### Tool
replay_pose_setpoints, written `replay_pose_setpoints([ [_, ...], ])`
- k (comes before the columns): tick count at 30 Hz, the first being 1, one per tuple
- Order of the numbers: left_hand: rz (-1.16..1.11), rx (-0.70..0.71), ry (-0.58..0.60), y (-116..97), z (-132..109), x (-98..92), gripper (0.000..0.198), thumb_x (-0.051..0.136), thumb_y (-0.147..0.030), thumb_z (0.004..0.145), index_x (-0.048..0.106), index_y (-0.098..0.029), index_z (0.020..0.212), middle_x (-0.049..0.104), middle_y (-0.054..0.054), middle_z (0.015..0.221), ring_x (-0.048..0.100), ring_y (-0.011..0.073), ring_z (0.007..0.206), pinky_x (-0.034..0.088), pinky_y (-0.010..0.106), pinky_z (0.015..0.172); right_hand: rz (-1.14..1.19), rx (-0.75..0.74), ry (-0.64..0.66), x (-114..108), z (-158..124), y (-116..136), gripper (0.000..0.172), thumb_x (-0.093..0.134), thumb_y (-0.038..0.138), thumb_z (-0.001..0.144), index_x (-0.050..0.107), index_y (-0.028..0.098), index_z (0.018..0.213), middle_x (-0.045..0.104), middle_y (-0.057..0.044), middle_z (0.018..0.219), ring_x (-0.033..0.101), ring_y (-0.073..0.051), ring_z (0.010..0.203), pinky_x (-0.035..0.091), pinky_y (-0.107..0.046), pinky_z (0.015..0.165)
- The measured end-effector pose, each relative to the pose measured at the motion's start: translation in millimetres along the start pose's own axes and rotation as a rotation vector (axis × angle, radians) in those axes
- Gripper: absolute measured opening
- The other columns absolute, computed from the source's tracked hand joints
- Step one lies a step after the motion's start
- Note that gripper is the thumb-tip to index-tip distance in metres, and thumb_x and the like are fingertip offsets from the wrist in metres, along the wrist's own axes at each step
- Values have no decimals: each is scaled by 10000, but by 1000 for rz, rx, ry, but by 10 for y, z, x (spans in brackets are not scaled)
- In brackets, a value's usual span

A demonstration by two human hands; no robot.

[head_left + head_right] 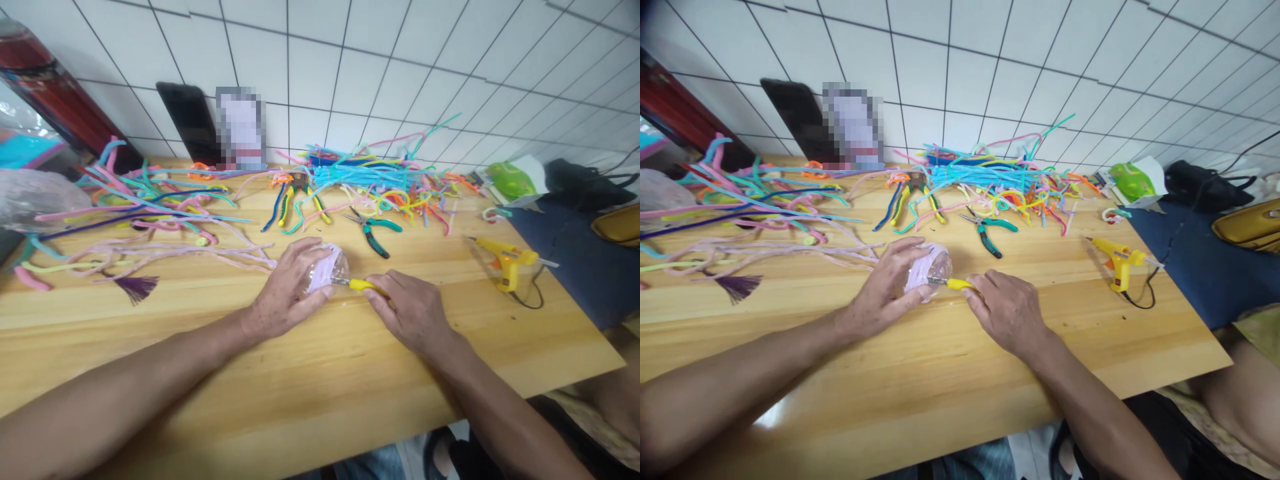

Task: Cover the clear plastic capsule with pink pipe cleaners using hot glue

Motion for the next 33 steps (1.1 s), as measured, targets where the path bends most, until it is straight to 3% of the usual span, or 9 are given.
replay_pose_setpoints([
  [33,6,10,3,-22,13,-8,603,683,-242,1047,423,-312,1587,516,147,1553,460,298,1536,442,538,1262,57,26,2,38,-20,-48,255,527,289,1139,735,168,1055,770,-43,796,717,-181,661,502,-292,641],
])
Point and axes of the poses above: each hand's wrist, its own z-axis towards the middle knuckle, its own x-axis out of the palm, y = z × x, the point moved 7 cm from there along z, towards the middle knuckle
